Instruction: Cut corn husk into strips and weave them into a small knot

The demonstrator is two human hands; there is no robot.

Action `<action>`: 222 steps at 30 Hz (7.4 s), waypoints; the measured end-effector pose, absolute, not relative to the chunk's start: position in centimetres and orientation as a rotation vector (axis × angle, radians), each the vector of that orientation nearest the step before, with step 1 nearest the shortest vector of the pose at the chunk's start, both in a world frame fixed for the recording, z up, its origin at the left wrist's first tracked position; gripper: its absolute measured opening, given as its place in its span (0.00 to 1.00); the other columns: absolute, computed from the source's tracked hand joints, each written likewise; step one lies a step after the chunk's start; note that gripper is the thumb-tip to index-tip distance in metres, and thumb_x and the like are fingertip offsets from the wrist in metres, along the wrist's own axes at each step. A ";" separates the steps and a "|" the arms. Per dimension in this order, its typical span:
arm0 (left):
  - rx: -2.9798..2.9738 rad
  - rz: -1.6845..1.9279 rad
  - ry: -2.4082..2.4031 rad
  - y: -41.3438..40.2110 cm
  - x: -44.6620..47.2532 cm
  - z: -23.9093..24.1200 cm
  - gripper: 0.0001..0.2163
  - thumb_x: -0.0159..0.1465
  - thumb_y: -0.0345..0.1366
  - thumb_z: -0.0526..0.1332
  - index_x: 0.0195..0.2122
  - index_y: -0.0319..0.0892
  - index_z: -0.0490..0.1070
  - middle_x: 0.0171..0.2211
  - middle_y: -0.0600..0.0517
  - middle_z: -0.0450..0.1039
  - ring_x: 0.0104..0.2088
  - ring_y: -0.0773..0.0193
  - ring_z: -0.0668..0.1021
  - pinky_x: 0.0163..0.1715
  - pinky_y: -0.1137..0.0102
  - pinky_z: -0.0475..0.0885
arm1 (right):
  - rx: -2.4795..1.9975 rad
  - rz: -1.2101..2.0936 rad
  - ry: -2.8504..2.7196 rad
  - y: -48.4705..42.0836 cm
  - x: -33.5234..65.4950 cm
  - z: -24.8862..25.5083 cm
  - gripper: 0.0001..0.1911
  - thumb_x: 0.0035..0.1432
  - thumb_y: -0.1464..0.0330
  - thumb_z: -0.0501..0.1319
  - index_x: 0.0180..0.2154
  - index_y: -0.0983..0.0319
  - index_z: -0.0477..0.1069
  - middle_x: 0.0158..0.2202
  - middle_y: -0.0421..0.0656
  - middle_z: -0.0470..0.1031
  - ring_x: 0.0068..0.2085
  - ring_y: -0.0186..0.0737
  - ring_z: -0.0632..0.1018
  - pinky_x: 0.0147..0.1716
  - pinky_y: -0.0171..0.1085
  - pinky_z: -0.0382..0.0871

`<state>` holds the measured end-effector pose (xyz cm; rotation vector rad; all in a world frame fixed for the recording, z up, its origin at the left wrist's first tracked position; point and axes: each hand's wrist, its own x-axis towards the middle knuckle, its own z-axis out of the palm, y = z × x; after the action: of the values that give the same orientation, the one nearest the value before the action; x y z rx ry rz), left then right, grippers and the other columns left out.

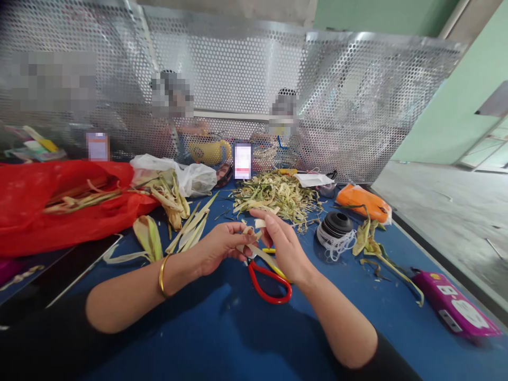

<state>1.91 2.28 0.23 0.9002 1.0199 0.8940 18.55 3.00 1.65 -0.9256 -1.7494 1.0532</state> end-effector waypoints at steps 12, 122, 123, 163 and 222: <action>0.773 0.995 0.988 2.5 1.9 -0.2 0.11 0.50 0.29 0.71 0.34 0.35 0.73 0.27 0.49 0.77 0.25 0.67 0.78 0.29 0.73 0.74 | -1.224 0.535 -1.875 2.8 18.3 1.2 0.07 0.58 0.66 0.57 0.29 0.61 0.69 0.19 0.35 0.65 0.21 0.31 0.63 0.21 0.31 0.56; 1.565 0.481 0.823 1.2 1.8 -0.2 0.05 0.54 0.29 0.60 0.28 0.37 0.77 0.26 0.52 0.77 0.28 0.66 0.78 0.32 0.74 0.71 | -1.198 0.942 -1.507 3.4 18.2 1.1 0.14 0.53 0.60 0.62 0.22 0.61 0.67 0.17 0.35 0.65 0.20 0.31 0.66 0.21 0.32 0.60; 1.534 0.492 0.816 1.2 1.8 0.0 0.04 0.54 0.29 0.61 0.28 0.37 0.77 0.26 0.52 0.77 0.28 0.66 0.78 0.33 0.73 0.72 | -1.179 0.928 -1.480 3.4 18.2 1.2 0.14 0.54 0.60 0.62 0.22 0.61 0.66 0.17 0.36 0.67 0.20 0.32 0.67 0.22 0.32 0.61; 1.095 0.922 1.077 -1.7 1.2 -0.2 0.12 0.55 0.41 0.64 0.21 0.37 0.72 0.19 0.53 0.71 0.16 0.72 0.69 0.20 0.75 0.66 | -1.001 1.424 -1.088 2.8 16.7 0.1 0.17 0.36 0.59 0.72 0.20 0.62 0.68 0.17 0.35 0.64 0.17 0.27 0.61 0.16 0.31 0.54; 0.977 1.168 1.138 0.4 -1.0 0.1 0.11 0.54 0.38 0.66 0.21 0.36 0.70 0.16 0.58 0.63 0.16 0.76 0.54 0.17 0.73 0.44 | -0.996 0.233 -2.127 1.2 17.7 1.0 0.13 0.65 0.65 0.53 0.30 0.60 0.71 0.22 0.39 0.71 0.27 0.37 0.72 0.29 0.34 0.61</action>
<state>-0.99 0.42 0.11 0.9765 1.1377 1.1678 17.69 1.15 1.04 -0.9964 -2.1275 0.2329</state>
